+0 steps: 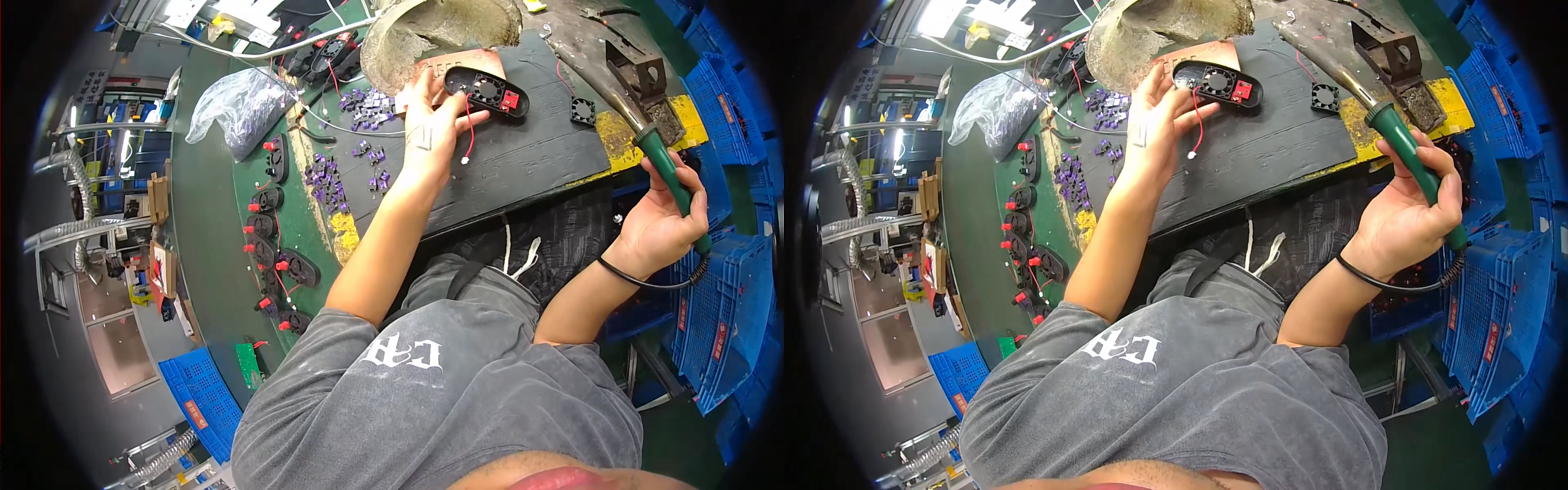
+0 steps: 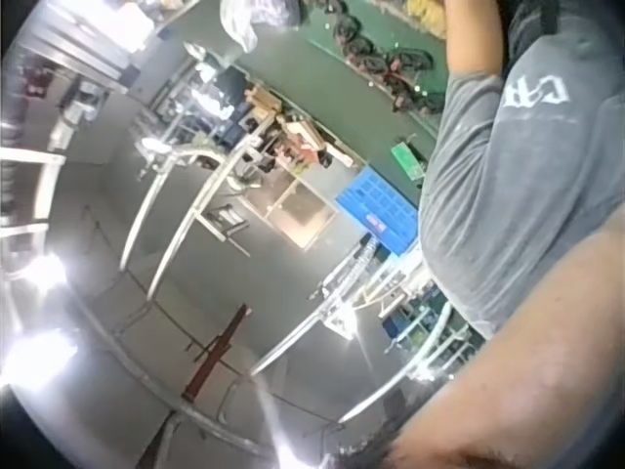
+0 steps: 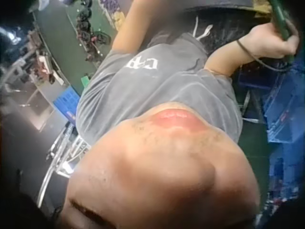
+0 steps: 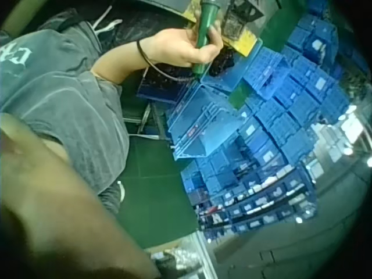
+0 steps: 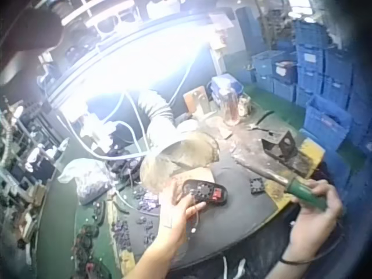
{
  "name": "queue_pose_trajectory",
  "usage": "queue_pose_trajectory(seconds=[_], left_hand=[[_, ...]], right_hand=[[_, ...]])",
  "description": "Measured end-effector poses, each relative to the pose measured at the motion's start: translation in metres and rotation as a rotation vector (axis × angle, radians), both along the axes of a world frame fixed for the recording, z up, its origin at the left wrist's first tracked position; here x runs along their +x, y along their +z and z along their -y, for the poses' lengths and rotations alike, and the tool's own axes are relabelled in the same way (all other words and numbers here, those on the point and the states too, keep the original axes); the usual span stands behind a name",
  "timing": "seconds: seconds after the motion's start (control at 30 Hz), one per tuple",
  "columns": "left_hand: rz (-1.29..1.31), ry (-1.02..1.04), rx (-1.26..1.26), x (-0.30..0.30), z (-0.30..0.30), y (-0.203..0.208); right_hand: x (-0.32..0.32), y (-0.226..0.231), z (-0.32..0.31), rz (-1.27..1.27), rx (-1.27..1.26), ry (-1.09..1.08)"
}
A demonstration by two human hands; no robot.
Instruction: Soldering wires and assembling housing components for small electronic fan units at a factory workbench.
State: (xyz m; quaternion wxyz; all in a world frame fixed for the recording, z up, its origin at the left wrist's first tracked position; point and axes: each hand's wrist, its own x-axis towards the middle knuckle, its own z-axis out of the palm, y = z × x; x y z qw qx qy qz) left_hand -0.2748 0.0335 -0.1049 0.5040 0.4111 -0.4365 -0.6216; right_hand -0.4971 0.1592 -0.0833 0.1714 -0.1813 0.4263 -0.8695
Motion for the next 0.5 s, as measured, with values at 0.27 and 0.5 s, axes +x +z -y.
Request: queue_pose_trajectory(seconds=[0.27, 0.5], left_hand=[[1.236, 0.063, -0.829, 0.011, -0.007, 0.01], [1.231, 0.021, -0.962, 0.01, 0.007, 0.008]], right_hand=[[0.0, -0.003, -0.001, -0.008, -0.069, 0.05], [0.004, 0.0, -0.001, -0.006, -0.042, 0.041]])
